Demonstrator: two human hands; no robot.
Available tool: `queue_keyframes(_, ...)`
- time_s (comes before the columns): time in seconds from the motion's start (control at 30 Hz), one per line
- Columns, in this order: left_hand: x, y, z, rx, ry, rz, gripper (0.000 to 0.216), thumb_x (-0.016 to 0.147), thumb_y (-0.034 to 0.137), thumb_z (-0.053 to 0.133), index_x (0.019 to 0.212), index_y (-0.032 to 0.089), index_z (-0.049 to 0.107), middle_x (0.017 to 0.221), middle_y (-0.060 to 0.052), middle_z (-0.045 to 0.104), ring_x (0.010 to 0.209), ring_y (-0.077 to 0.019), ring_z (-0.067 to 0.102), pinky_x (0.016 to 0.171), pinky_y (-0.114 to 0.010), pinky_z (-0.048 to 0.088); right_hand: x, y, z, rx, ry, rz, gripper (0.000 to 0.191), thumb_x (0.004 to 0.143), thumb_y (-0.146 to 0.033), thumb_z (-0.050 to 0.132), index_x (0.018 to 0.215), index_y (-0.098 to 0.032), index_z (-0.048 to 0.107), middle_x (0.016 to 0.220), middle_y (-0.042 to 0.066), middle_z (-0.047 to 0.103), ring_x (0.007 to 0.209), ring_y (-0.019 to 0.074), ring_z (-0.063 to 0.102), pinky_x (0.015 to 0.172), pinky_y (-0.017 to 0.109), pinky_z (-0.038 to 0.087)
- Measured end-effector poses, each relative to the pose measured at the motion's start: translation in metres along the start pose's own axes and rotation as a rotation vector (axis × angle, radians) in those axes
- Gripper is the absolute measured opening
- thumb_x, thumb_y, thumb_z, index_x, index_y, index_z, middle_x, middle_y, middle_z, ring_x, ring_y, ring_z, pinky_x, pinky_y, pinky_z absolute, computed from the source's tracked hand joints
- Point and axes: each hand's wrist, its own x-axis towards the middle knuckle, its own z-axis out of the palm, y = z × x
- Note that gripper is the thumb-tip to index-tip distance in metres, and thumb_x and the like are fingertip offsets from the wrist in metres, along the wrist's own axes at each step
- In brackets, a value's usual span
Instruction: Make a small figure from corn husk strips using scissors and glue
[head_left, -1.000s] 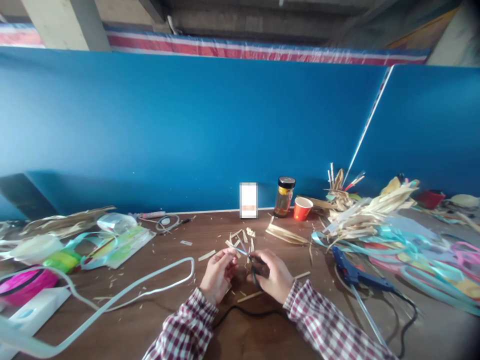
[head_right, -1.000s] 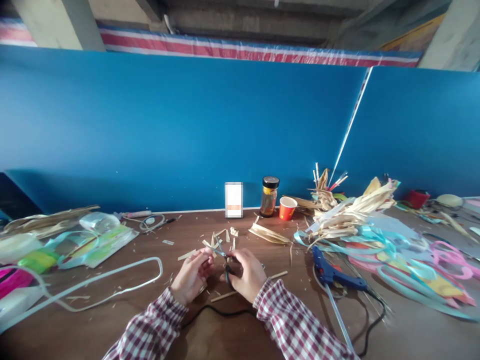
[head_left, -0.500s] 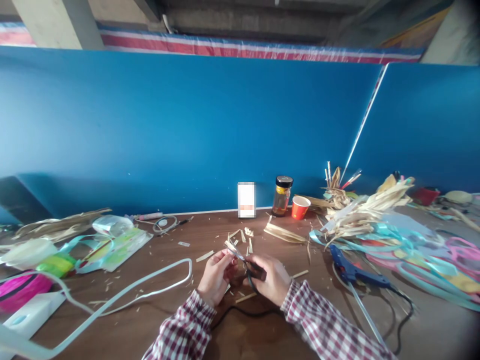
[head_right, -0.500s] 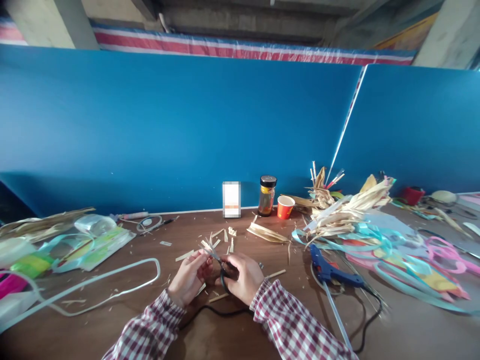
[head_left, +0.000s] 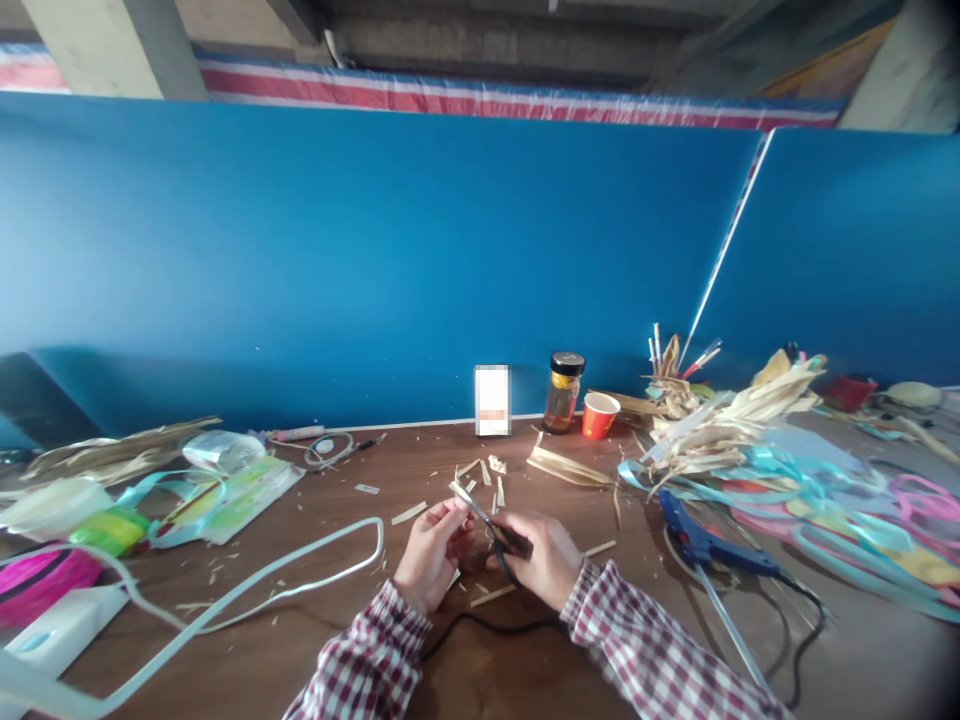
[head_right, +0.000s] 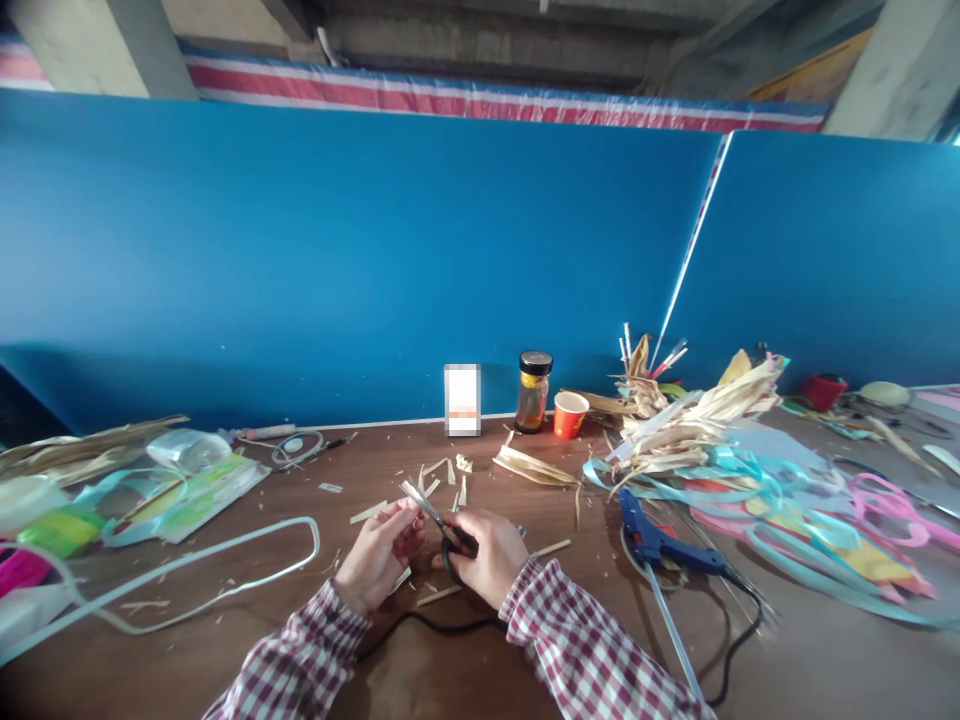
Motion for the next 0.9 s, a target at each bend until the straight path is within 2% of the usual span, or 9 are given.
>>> queue_keyframes(0.37,-0.0007,-0.0002,-0.0003,-0.006,-0.007,-0.006,0.021,0.061,0.02,0.078,0.072,0.012,0.061,0.064,0.002,0.059,0.053,-0.005,0.056,0.051,-0.015,0.049,-0.0002,-0.0023,-0.0014,0.001,0.008,-0.016,0.039,0.074,-0.031,0.064,0.112,-0.027,0.061,0.085,0.0,0.067,0.076,0.0173,0.061,0.067,0.027,0.046)
queue_keyframes(0.67,-0.0027,0.0015,0.0034,0.001,-0.005,-0.005,0.019,0.063,0.019,0.076,0.072,0.012,0.061,0.064,0.003,0.057,0.053,-0.0049,0.055,0.051,-0.014,0.048,-0.0003,-0.0008,-0.0008,0.031,-0.008,-0.001,0.036,0.075,-0.031,0.063,0.111,-0.027,0.062,0.092,0.002,0.068,0.083,0.0198,0.062,0.072,0.029,0.047)
queue_keyframes(0.9,-0.0011,0.0003,0.0011,0.005,0.003,-0.007,0.018,0.063,0.02,0.076,0.071,0.013,0.061,0.063,0.002,0.059,0.052,-0.0053,0.055,0.051,-0.015,0.048,-0.0013,-0.0015,-0.0012,-0.035,0.013,0.01,0.036,0.073,-0.032,0.063,0.109,-0.028,0.062,0.092,0.002,0.068,0.084,0.0205,0.061,0.072,0.029,0.046)
